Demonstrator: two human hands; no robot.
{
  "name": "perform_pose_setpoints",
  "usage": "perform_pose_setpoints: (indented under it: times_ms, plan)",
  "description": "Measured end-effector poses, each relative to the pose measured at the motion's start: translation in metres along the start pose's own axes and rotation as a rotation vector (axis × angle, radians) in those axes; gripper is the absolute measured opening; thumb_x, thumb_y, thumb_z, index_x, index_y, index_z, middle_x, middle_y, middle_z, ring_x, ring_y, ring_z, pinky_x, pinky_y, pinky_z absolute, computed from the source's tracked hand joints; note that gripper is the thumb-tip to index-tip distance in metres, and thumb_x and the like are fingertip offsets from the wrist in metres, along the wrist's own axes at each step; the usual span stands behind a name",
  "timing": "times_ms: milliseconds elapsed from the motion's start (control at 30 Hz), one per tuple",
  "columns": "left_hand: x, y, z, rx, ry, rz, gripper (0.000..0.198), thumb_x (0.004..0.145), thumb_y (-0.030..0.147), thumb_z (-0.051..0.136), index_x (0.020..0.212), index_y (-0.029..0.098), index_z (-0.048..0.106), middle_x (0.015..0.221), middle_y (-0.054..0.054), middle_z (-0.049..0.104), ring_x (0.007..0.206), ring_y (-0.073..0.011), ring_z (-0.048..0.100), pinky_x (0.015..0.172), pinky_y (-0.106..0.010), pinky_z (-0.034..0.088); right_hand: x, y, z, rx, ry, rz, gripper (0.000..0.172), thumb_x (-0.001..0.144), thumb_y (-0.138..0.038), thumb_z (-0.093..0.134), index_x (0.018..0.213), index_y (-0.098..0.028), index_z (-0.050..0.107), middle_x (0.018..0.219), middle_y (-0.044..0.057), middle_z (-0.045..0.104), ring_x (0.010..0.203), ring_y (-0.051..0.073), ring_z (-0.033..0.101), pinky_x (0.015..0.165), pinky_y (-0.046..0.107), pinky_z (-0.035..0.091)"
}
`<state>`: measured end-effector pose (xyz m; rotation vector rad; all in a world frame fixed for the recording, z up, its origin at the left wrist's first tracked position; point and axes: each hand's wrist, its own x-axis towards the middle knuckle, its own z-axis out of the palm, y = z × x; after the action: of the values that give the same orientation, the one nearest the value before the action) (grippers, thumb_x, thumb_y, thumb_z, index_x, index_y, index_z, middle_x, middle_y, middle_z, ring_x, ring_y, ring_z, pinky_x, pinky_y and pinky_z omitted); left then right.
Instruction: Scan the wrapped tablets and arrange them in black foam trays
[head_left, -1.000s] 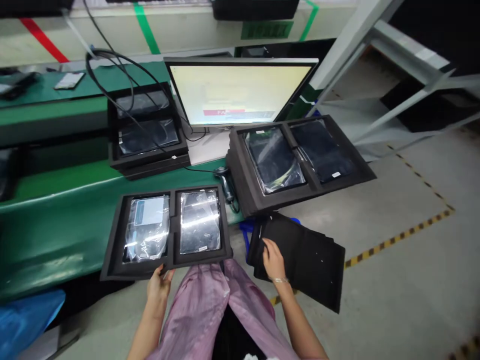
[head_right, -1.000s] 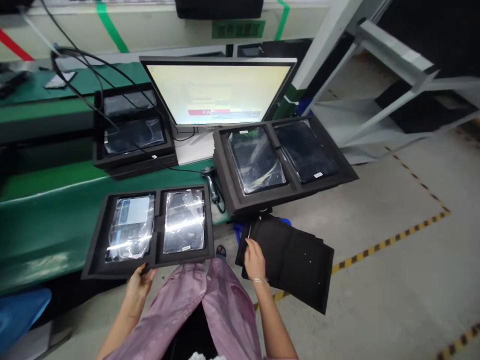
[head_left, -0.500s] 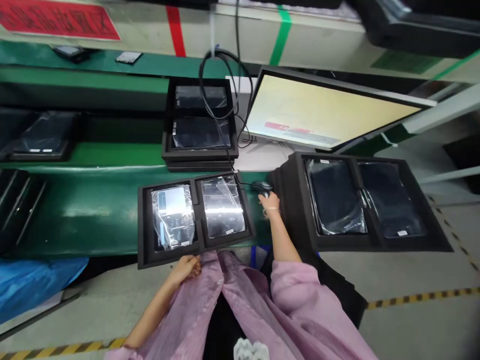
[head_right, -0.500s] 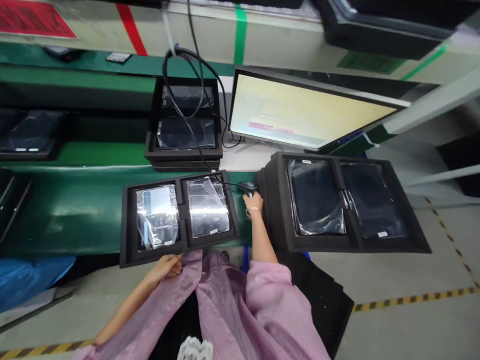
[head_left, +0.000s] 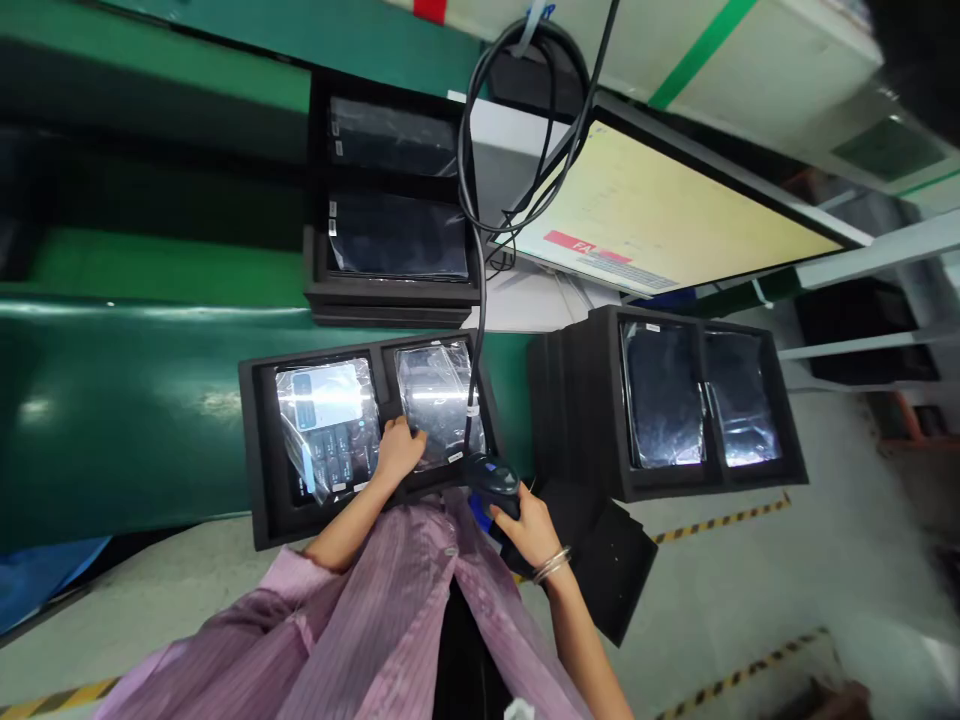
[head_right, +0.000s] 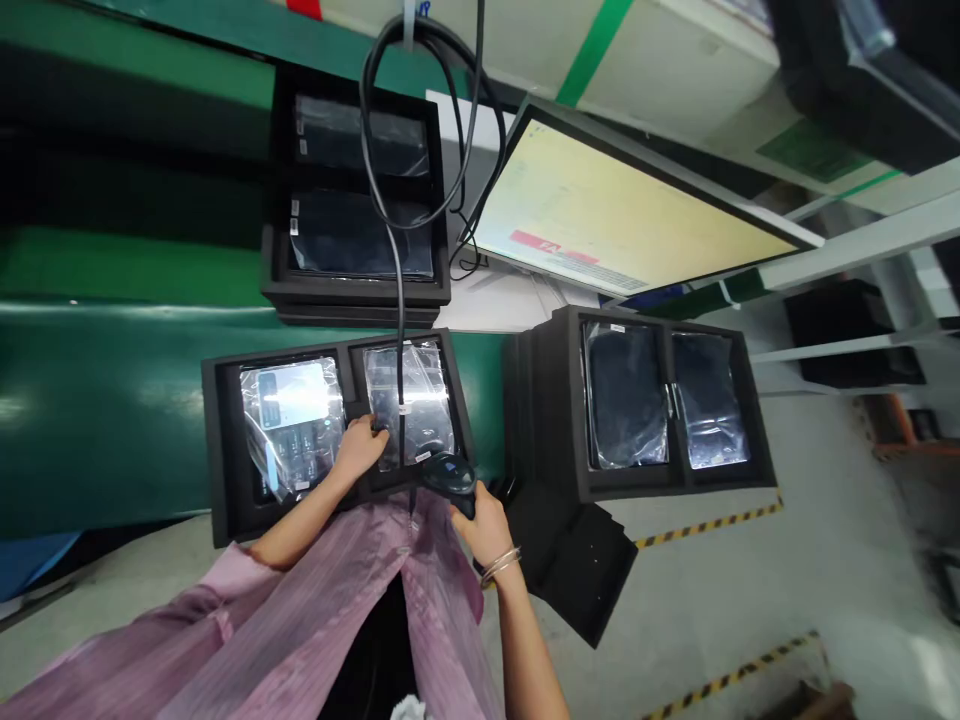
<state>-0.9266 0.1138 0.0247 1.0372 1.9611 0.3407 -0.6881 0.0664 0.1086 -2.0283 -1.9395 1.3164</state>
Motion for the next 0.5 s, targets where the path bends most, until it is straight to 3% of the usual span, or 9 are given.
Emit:
perform_pose_setpoints:
  times_ms: [133, 500]
  plan:
    - [0.007, -0.001, -0.003, -0.050, -0.001, -0.065, 0.050, 0.082, 0.021, 0.053, 0.127, 0.000, 0.048, 0.119, -0.022, 0.062, 0.110, -0.0278, 0.060, 0.093, -0.031, 0.044, 0.004, -0.003, 0.001, -0.059, -0.011, 0.003, 0.035, 0.075, -0.033, 0.051, 0.103, -0.012, 0.055, 0.096, 0.013, 0.068, 0.090, 0.027, 0.065, 0.080, 0.036, 0.048]
    - [0.021, -0.006, 0.009, -0.164, 0.056, -0.123, 0.045, 0.077, 0.023, 0.058, 0.117, 0.003, 0.057, 0.110, -0.022, 0.066, 0.108, -0.0306, 0.062, 0.090, -0.035, 0.047, 0.000, -0.005, 0.001, -0.019, 0.011, 0.010, 0.026, 0.076, -0.024, 0.057, 0.099, -0.014, 0.054, 0.095, 0.012, 0.068, 0.089, 0.025, 0.066, 0.079, 0.032, 0.048]
